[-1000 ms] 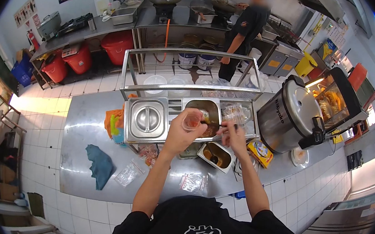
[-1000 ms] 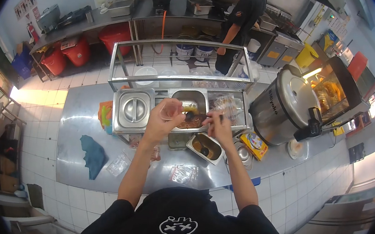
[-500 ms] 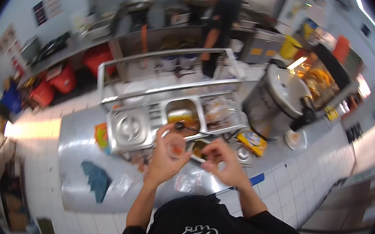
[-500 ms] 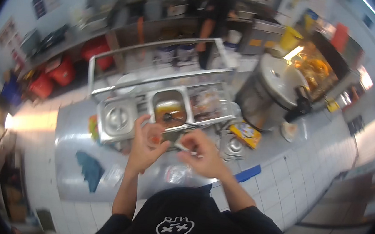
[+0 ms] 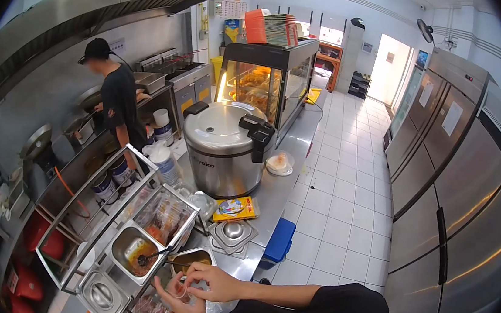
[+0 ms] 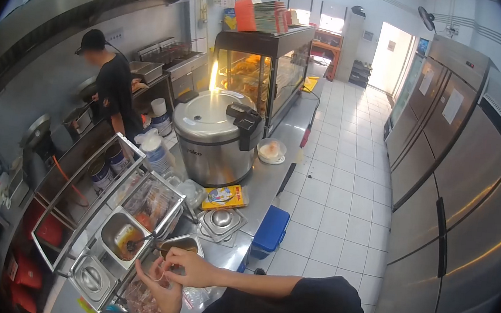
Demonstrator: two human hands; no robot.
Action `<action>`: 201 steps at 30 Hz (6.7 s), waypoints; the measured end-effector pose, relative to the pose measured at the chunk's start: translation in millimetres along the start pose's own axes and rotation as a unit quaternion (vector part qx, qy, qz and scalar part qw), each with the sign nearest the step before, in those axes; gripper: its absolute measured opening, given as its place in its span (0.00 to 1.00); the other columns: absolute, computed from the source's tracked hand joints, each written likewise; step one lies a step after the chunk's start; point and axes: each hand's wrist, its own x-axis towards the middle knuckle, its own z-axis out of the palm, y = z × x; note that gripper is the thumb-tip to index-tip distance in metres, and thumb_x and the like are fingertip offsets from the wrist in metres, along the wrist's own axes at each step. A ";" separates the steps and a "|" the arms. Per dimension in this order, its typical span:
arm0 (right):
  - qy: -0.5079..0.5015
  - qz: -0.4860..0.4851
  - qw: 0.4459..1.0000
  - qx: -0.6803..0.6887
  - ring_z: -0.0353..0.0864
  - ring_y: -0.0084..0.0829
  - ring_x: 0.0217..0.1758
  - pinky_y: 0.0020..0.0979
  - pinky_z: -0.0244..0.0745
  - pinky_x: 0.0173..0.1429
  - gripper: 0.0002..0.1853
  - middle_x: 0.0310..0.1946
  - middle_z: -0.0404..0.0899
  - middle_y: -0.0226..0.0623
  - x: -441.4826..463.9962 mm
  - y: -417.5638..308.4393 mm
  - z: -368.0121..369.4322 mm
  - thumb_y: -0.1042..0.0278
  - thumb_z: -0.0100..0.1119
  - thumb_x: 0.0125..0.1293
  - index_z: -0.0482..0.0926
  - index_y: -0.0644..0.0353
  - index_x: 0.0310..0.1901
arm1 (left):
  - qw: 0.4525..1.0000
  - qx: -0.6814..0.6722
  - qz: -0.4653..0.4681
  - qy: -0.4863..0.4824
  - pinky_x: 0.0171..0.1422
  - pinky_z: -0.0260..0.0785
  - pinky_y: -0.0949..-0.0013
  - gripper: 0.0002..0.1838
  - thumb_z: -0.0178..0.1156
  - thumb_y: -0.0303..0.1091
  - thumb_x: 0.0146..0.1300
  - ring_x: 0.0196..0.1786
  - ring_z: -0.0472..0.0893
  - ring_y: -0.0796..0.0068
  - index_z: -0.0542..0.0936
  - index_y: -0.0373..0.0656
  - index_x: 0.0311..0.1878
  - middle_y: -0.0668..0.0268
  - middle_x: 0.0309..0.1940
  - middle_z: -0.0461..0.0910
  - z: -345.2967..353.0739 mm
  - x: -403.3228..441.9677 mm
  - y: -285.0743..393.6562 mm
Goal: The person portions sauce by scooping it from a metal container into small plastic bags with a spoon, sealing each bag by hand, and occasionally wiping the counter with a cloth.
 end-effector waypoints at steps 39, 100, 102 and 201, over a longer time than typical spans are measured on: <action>-0.068 0.128 0.941 0.307 0.79 0.13 0.43 0.21 0.75 0.49 0.09 0.40 0.81 0.26 -25.4 40.5 26.8 0.67 0.63 0.75 0.80 0.63 0.49 | 0.991 0.010 -0.067 0.115 0.50 0.74 0.68 0.04 0.64 0.26 0.72 0.40 0.79 0.73 0.80 0.36 0.44 0.65 0.38 0.81 -59.9 -46.9 -28.0; -0.113 -0.063 0.981 0.146 0.75 0.22 0.40 0.23 0.70 0.41 0.06 0.45 0.74 0.31 -7.7 12.8 35.7 0.70 0.68 0.66 0.81 0.60 0.39 | 0.999 -0.044 0.012 0.028 0.52 0.75 0.65 0.04 0.65 0.21 0.67 0.46 0.80 0.67 0.79 0.35 0.43 0.59 0.43 0.81 -69.6 -54.3 -25.4; -0.123 -0.053 0.977 0.164 0.75 0.24 0.41 0.25 0.69 0.41 0.06 0.45 0.74 0.31 -11.3 16.6 39.1 0.69 0.68 0.66 0.81 0.60 0.39 | 0.998 -0.031 0.051 0.020 0.52 0.75 0.65 0.04 0.66 0.22 0.67 0.46 0.80 0.66 0.80 0.36 0.41 0.58 0.43 0.81 -71.1 -52.6 -35.1; -0.416 0.150 0.818 0.369 0.75 0.24 0.56 0.30 0.75 0.56 0.33 0.62 0.68 0.38 -14.4 10.2 159.7 0.57 0.53 0.81 0.51 0.56 0.78 | 0.937 0.199 0.067 0.279 0.56 0.73 0.61 0.28 0.69 0.45 0.58 0.49 0.80 0.64 0.77 0.30 0.52 0.56 0.45 0.78 -213.1 -166.7 -7.1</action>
